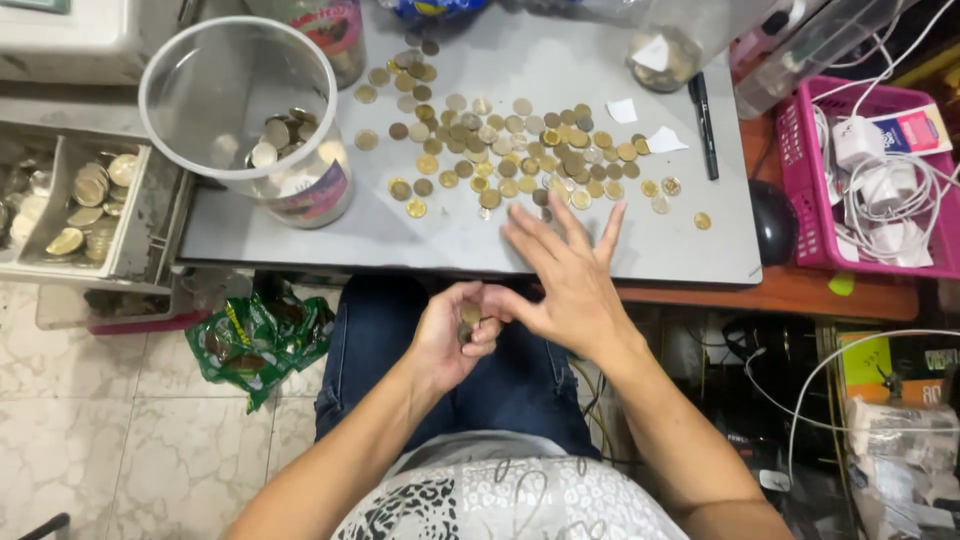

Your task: Counting and sorting coins on a desk and placing them into containers

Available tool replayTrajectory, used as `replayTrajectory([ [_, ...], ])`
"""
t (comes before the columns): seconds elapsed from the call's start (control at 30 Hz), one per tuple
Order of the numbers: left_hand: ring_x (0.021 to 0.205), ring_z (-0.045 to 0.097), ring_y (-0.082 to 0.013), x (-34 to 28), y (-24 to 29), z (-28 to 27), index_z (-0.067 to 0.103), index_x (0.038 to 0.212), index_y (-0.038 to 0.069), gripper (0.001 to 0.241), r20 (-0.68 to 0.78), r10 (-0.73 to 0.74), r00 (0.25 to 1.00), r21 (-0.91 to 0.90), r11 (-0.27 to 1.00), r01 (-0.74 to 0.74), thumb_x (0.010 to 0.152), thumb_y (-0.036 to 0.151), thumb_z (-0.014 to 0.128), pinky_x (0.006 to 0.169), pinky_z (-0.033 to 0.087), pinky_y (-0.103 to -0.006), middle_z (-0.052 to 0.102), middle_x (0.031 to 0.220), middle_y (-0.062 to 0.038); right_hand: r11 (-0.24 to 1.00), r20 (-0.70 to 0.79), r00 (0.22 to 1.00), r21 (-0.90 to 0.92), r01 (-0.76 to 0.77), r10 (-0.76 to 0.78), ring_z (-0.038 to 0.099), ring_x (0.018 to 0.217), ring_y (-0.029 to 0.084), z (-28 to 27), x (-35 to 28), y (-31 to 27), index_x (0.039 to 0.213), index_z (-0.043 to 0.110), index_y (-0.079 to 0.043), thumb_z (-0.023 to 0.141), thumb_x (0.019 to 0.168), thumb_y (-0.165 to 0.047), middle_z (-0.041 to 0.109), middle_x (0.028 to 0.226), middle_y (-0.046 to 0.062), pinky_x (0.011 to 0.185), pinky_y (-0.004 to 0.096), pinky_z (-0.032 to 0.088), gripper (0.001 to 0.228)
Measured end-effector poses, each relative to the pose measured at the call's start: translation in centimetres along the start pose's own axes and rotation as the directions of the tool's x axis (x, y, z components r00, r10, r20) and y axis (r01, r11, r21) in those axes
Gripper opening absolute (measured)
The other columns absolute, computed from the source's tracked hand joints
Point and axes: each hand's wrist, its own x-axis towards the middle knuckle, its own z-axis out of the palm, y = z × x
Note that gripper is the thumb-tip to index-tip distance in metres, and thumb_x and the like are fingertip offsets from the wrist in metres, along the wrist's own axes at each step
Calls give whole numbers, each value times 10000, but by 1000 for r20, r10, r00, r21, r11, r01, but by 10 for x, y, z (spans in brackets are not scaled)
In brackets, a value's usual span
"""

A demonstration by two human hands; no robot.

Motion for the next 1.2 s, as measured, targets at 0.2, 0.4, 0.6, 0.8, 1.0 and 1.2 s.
replayTrajectory([
  [0.2,435,317,-63,-8,1,7,689,1082,0,379,-85,12,996,-41,999,-16,958,315,519,310,226,-108,630,703,-97,984,63,994,159,83,-94,390,1475,338,-9,4,-12,1419,586,-257,680,841,-656,564,1507,-16,1143,738,-133,708],
  [0.4,404,288,-62,-29,8,17,655,910,51,308,-36,24,999,-12,1000,-24,986,324,533,313,193,-128,451,555,-46,998,23,998,39,59,-60,381,1471,355,10,7,4,1418,577,-178,679,884,-625,533,1534,16,1117,767,-109,704],
  [0.6,480,529,-201,-74,83,76,630,722,118,283,446,645,620,842,-68,-535,997,179,602,467,391,-311,581,529,-115,994,-1,1000,107,25,-25,459,1436,290,-4,-17,16,1370,624,-222,698,904,-563,611,1456,-41,1158,674,-159,581],
  [0.8,867,673,-402,14,144,97,583,979,74,119,549,621,559,761,-649,-26,998,183,627,657,604,-523,559,910,-137,997,-63,996,-4,-71,70,390,1472,339,-10,-7,32,1432,580,-191,710,882,-613,569,1497,27,1143,721,-119,705],
  [1.0,977,549,-320,56,146,61,592,1040,101,212,693,594,408,629,-775,61,915,190,738,751,519,-459,487,962,-65,975,-141,967,-42,-218,210,517,1368,346,-17,-18,54,1357,644,-157,699,940,-555,673,1345,64,1148,712,-106,579],
  [1.2,1064,552,-298,16,135,86,635,1133,90,304,803,562,199,580,-814,-38,877,119,796,804,449,-407,555,1056,-77,993,-60,991,9,-118,119,419,1462,332,-14,-6,37,1426,590,-200,680,896,-618,615,1455,19,1138,730,-137,681],
])
